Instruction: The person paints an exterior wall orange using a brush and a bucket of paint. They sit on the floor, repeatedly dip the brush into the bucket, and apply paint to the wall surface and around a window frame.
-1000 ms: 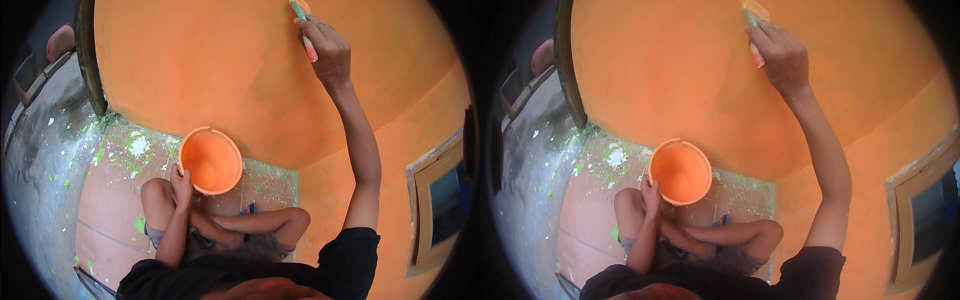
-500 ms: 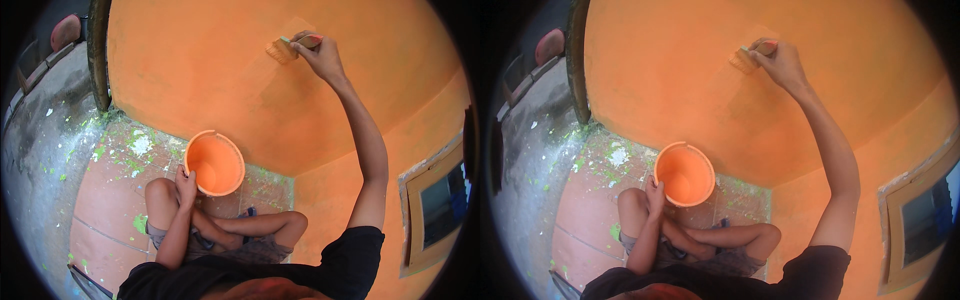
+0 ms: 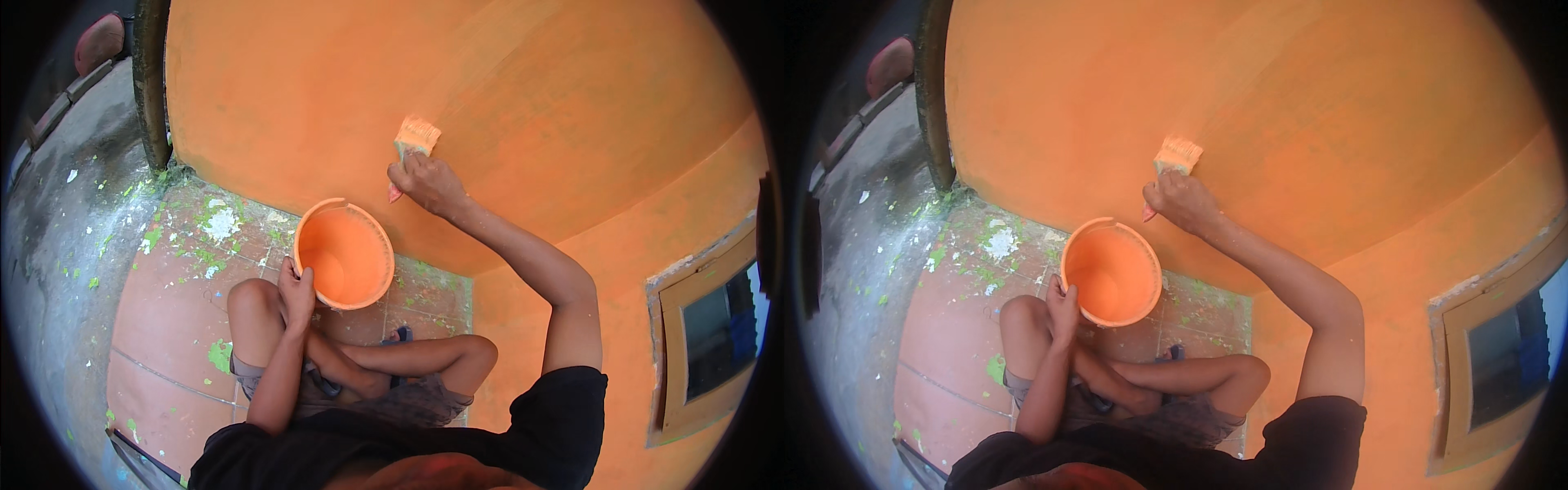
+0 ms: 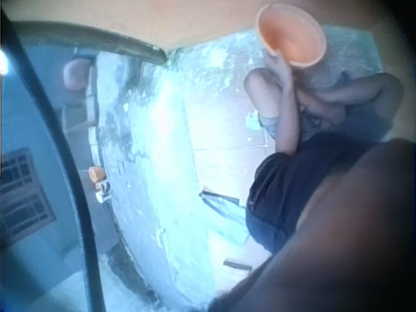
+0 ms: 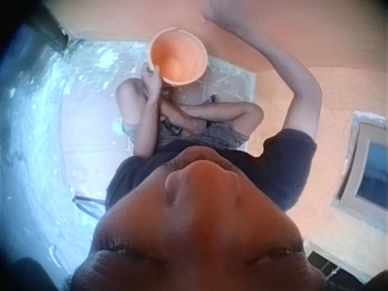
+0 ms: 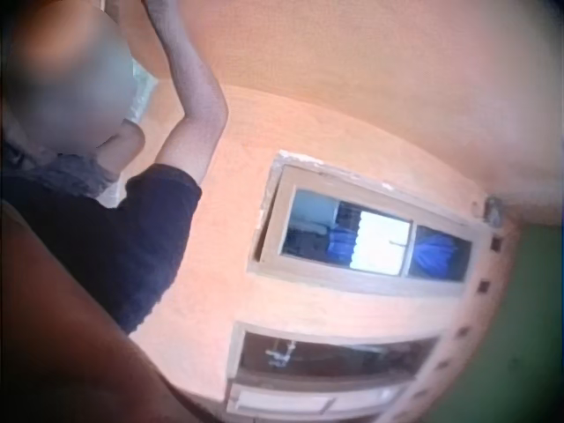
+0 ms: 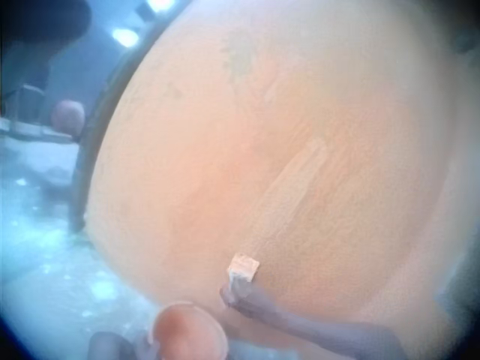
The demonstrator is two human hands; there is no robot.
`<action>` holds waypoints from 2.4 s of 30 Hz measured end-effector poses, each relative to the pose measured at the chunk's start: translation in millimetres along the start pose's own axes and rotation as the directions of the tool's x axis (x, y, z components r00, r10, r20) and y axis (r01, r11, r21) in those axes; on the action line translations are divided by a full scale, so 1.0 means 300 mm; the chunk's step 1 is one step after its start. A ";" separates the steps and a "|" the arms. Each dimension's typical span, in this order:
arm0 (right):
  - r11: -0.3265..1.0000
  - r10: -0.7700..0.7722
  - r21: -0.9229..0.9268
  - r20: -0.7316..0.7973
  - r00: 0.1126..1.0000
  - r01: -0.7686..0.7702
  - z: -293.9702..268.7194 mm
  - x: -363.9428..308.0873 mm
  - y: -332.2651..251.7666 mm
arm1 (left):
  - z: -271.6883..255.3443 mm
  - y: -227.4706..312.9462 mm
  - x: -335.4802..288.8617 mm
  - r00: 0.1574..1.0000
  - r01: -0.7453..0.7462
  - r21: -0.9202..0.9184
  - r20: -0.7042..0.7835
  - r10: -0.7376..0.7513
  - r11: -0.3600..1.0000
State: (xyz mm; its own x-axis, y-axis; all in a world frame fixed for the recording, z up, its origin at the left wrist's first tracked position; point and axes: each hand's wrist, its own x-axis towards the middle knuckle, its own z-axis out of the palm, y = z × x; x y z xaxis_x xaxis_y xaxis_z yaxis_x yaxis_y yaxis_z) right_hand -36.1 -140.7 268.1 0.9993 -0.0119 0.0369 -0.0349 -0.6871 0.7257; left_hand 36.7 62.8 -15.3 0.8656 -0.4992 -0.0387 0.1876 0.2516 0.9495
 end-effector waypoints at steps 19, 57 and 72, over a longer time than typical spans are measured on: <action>0.891 0.242 -0.145 -0.648 0.722 -0.429 -0.584 0.003 0.740 | 0.015 0.025 0.003 1.000 0.005 0.021 -0.004 -0.005 1.000; 0.769 0.551 0.602 -0.456 0.699 -0.213 -0.769 0.200 0.886 | 0.015 0.003 0.002 1.000 -0.009 -0.087 0.022 0.011 0.996; 0.874 -0.231 0.422 -0.072 0.970 0.239 -0.093 0.234 0.187 | 0.005 -0.013 0.003 1.000 -0.024 0.021 -0.015 0.024 0.999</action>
State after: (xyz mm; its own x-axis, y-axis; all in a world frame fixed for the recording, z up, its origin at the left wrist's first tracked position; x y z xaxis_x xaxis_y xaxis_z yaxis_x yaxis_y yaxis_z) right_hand 31.6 -159.8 330.6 0.9765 0.1990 -0.0824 0.2153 -0.9104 0.3532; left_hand 36.1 60.0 -18.5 0.8769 -0.4803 -0.0205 0.1571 0.2461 0.9564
